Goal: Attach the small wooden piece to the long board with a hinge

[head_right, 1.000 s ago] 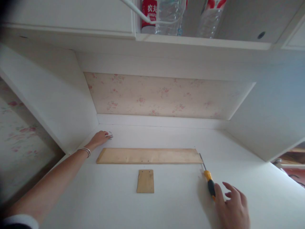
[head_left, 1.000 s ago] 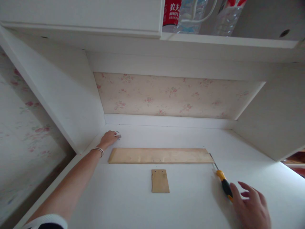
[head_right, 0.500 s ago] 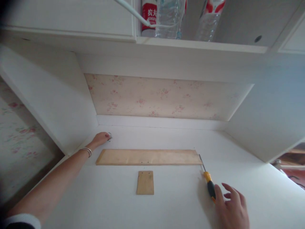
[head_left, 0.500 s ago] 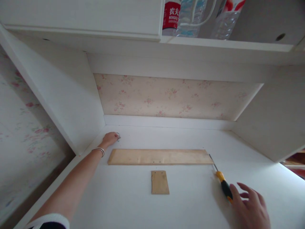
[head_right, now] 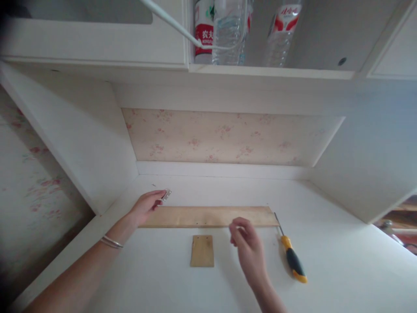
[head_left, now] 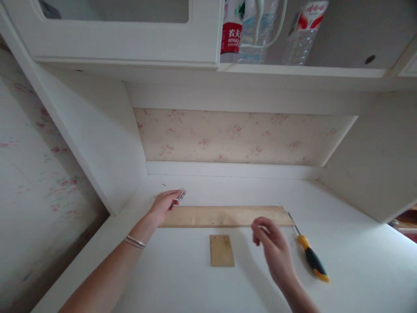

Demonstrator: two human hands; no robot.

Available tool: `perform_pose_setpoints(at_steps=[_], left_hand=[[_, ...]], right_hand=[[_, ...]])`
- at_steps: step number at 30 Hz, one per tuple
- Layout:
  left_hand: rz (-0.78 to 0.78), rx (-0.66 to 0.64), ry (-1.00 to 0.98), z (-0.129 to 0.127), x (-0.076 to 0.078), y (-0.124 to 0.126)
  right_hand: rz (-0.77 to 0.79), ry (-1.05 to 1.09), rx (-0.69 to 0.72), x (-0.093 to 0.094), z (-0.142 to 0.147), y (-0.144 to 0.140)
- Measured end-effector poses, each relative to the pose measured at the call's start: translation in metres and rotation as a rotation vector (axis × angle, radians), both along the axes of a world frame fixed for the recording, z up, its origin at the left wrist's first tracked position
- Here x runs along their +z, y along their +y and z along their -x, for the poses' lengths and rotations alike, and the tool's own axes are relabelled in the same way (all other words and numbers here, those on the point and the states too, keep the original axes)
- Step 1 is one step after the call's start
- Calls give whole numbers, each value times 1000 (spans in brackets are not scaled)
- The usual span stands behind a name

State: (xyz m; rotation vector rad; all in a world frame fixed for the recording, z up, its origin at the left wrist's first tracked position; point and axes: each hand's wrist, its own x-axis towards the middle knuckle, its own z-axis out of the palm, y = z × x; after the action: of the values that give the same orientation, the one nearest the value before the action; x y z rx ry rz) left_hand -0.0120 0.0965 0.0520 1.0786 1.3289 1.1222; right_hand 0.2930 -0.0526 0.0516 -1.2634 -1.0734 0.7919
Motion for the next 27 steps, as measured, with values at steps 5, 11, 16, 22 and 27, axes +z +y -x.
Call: perform_pose_setpoints(at_steps=[5,11,16,22,27], left_hand=[[73,-104,-317,-49,-8,-57],[115,-250,-470,-74,-28,-83],[64,-285,-467,-81,-34,-91],[-38,-249,-333,-84,-35,-96],[-131,-163,-128,-80,-34,-95]], right_hand=[[91,247,356,-11,75,37],[177,234,346,-35,91,41],[206,267,308,-40,85,33],[239,336,311,-39,84,36],[264,399,307,-31,84,32]])
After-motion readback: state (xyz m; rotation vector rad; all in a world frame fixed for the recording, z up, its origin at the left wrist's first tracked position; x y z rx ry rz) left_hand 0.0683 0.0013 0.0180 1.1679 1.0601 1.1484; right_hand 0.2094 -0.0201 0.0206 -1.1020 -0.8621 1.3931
